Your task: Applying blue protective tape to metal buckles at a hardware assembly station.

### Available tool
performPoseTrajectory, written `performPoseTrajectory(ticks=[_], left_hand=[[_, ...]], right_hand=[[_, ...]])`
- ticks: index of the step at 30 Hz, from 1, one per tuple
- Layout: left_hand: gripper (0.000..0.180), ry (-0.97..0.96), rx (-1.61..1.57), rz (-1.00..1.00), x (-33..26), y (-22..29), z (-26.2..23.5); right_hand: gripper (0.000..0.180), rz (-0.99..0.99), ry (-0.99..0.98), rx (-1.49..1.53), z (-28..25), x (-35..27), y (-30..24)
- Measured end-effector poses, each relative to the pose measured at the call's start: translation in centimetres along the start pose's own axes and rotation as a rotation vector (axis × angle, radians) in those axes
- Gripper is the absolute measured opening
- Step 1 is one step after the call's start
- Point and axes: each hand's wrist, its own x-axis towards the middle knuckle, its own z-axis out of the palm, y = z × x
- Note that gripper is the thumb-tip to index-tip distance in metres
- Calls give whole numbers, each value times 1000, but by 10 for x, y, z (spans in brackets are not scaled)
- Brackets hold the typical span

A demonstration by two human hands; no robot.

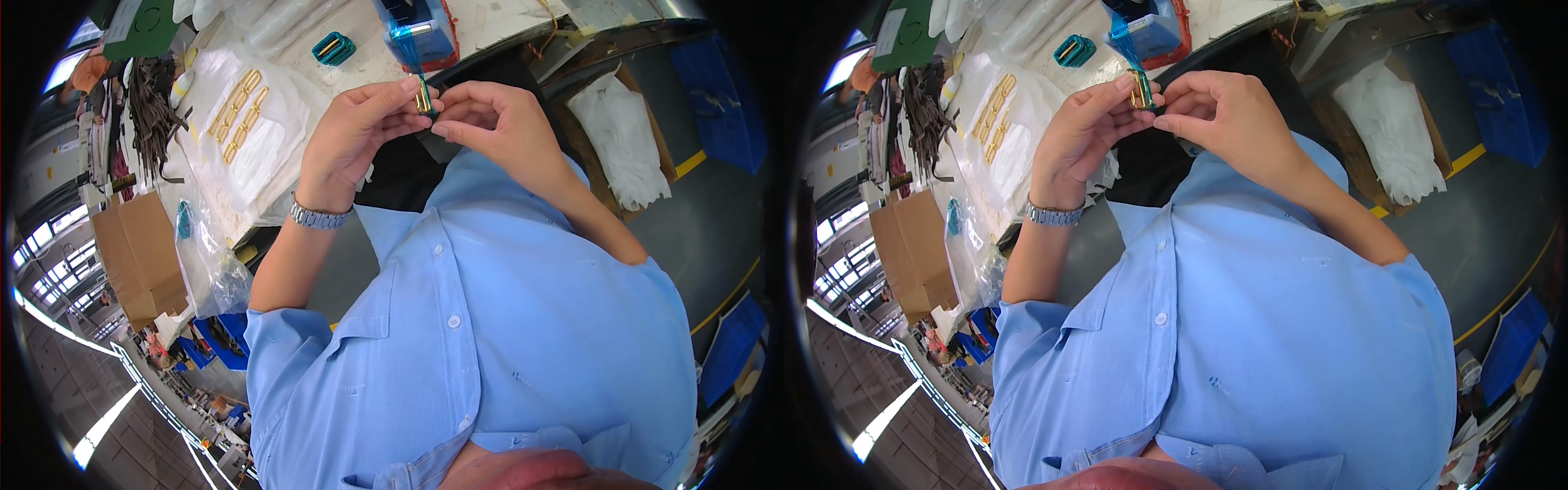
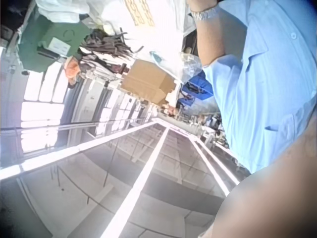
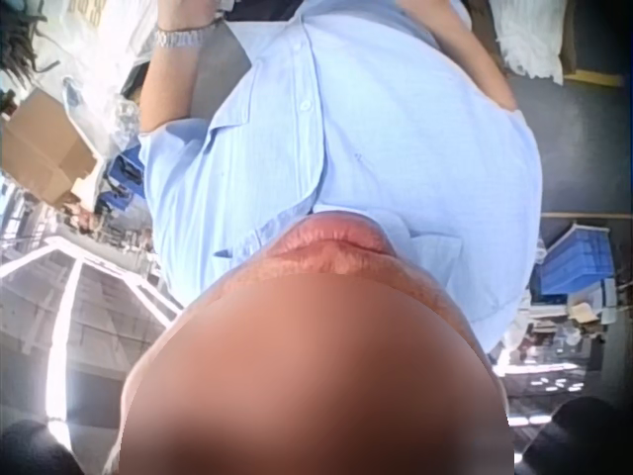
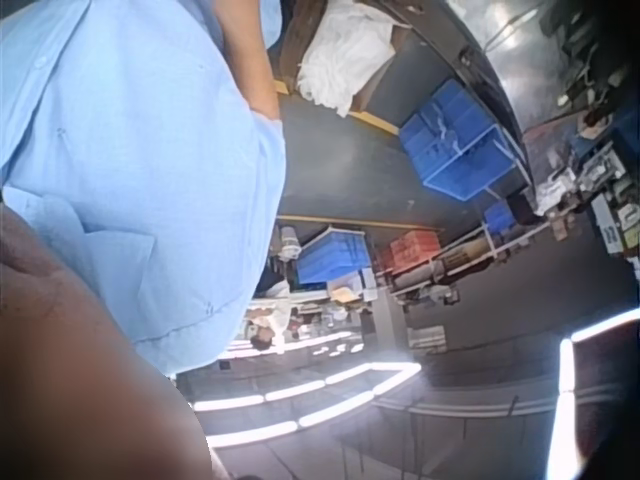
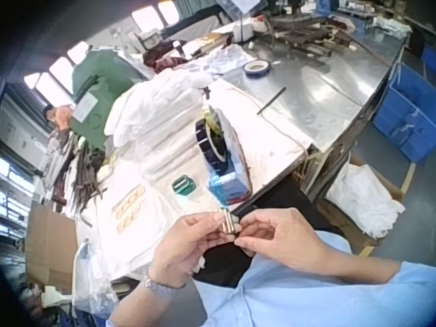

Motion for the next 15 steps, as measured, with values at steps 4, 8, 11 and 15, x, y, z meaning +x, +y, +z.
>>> performPoseTrajectory(ticks=[4,8,11,15], left_hand=[[38,-49,-14,-95,3,9,-1],[40,-56,-82,-198,8,16,-6],[40,-83,-122,-239,14,16,-14],[41,-58,-49,-248,7,20,-3]], right_hand=[[46,-309,126,-37,7,18,1],[48,-354,59,42,5,32,-3],[47,-348,94,24,10,32,-5],[45,-307,152,14,13,30,-4]])
